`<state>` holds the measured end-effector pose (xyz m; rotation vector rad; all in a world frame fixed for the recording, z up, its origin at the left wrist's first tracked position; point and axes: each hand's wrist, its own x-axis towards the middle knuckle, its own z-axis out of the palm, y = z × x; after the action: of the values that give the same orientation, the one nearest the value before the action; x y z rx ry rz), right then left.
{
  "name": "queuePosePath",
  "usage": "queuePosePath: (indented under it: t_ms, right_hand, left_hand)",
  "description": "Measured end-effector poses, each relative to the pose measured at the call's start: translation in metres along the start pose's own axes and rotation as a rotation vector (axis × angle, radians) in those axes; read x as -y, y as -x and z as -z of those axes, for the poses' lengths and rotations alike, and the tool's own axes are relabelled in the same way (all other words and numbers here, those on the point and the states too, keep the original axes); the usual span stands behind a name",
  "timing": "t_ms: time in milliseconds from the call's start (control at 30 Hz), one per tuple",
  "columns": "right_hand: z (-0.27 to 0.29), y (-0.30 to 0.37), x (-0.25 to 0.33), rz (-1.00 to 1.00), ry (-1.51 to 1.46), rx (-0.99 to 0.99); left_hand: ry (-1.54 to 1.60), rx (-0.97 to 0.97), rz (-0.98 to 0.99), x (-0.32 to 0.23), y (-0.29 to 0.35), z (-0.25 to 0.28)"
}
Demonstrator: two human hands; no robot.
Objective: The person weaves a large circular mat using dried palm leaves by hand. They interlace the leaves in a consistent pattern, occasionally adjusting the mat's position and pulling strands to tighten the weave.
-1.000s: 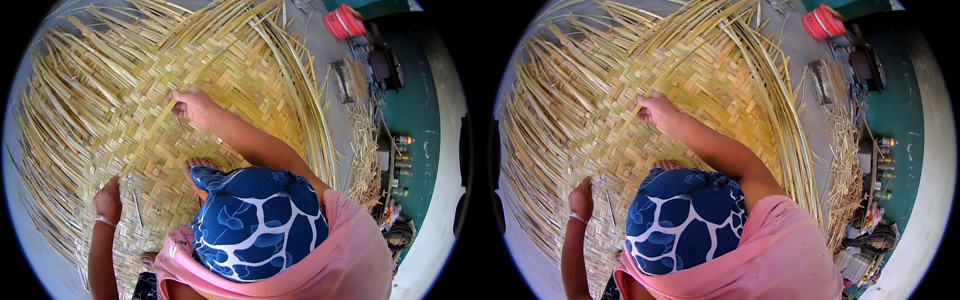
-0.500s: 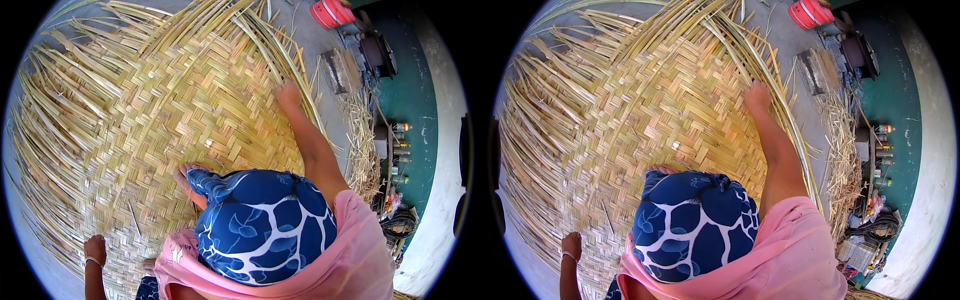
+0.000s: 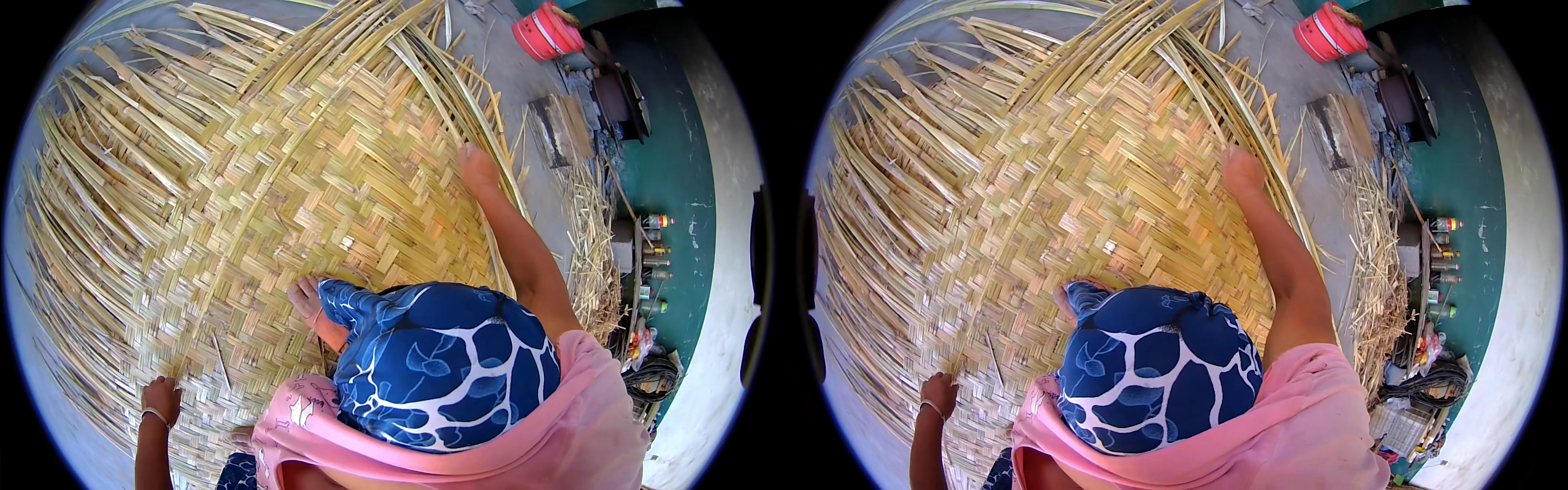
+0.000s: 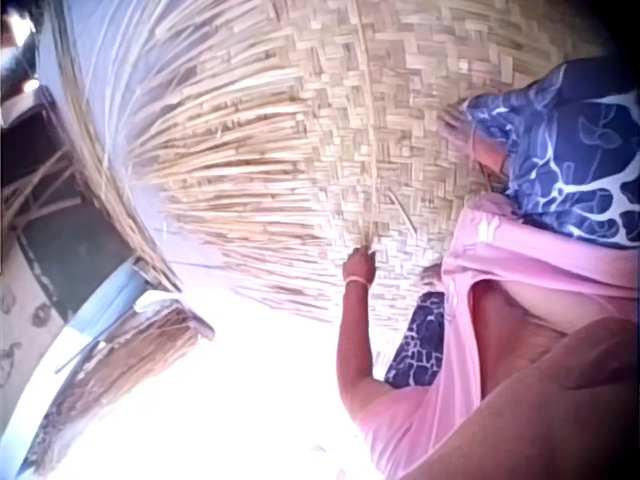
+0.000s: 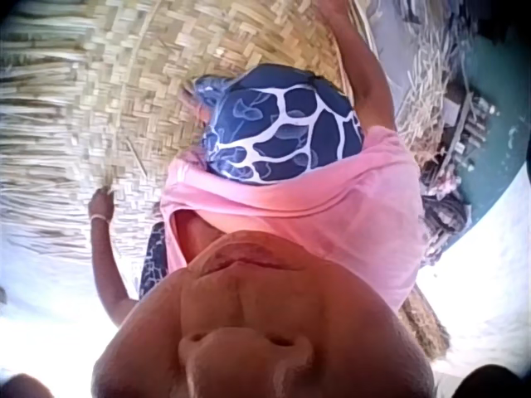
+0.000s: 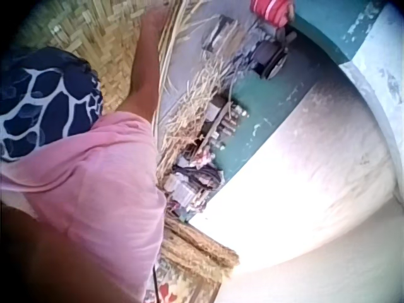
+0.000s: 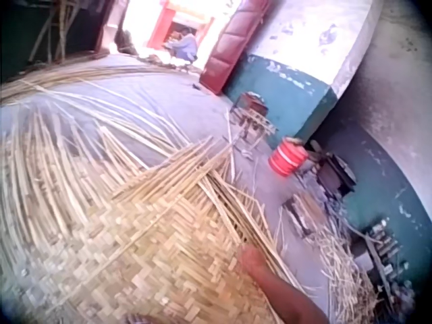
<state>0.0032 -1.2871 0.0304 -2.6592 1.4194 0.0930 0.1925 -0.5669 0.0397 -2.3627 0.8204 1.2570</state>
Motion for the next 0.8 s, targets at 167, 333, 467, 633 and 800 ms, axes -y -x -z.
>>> queuePosePath:
  t_ms: [167,333,467,633,800]
  right_hand:
    - [0.011,0.027,0.059,-0.095,-0.792,0.528]
    - [0.050,0.084,0.189,0.278,-0.822,0.647]
    - [0.024,0.146,0.269,1.108,-0.828,0.466]
    - [0.032,0.220,0.297,1.501,-0.461,1.110]
    - [0.027,0.244,0.312,1.688,-0.195,1.414]
  left_hand:
    - [0.086,-0.008,0.015,-0.010,0.004,0.021]
    - [0.356,-0.507,-0.244,-0.044,-0.011,0.070]
    - [1.338,-0.354,-0.365,-0.118,-0.025,0.163]
    - [1.522,0.021,-0.523,-0.178,-0.025,0.250]
    - [1.248,-0.160,-0.425,-0.178,-0.026,0.266]
